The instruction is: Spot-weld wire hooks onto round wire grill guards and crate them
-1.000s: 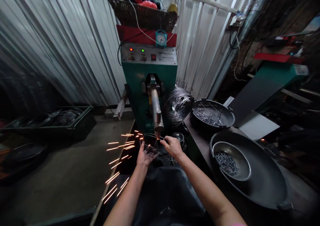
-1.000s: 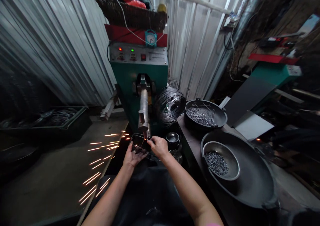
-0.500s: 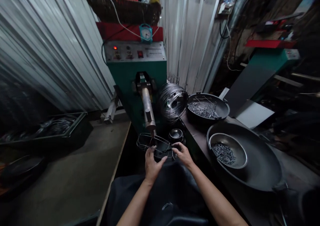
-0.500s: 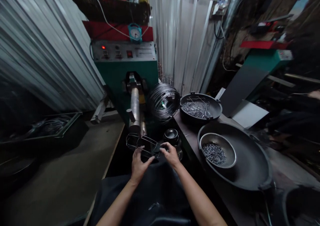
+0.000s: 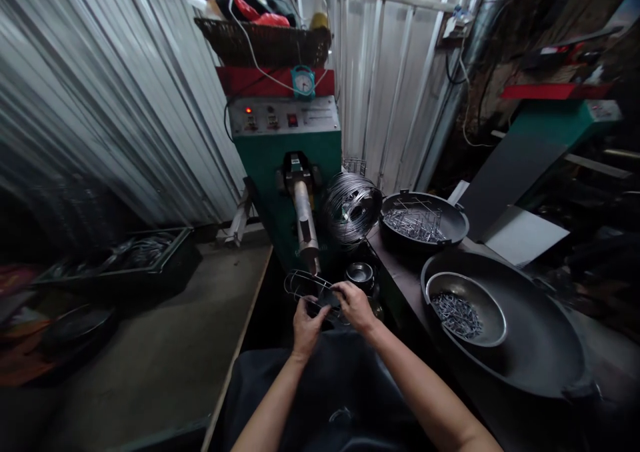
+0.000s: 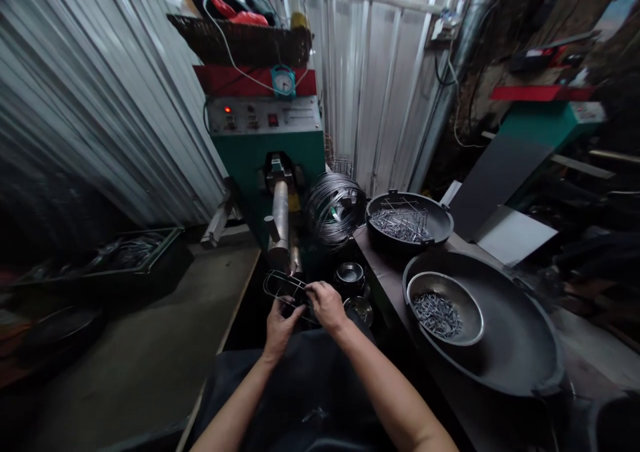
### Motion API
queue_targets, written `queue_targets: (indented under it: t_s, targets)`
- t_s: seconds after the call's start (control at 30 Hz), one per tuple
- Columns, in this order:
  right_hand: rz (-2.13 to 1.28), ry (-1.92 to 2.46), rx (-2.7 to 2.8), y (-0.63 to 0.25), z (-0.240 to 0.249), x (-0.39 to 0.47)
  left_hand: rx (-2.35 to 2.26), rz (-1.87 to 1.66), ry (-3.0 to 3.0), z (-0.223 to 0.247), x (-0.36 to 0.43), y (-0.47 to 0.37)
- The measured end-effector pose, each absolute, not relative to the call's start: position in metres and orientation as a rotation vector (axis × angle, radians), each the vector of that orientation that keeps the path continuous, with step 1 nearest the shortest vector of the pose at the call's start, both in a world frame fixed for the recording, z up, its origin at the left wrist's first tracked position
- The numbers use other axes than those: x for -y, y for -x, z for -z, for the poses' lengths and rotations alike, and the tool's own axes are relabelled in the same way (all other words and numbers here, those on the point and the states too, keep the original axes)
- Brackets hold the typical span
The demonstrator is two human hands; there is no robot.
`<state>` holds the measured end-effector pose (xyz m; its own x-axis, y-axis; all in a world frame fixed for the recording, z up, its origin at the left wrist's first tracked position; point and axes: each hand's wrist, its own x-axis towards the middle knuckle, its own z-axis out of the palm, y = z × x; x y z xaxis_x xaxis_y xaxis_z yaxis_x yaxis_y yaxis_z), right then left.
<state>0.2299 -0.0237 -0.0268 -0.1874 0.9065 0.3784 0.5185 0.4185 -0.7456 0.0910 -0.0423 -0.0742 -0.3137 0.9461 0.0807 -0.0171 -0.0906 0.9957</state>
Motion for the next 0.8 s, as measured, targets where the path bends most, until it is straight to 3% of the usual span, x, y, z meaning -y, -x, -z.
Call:
queue_targets:
  t_s: [0.43, 0.8]
  targets:
    - [-0.473, 1.366, 1.927, -0.203, 0.009, -0.009, -1.271, -1.511, -0.932, 0.066, 0.021, -0.080]
    - [-0.703, 1.319, 1.662, -0.252, 0.031, 0.022, -1.283, -1.611, -0.940, 0.078, 0.021, -0.077]
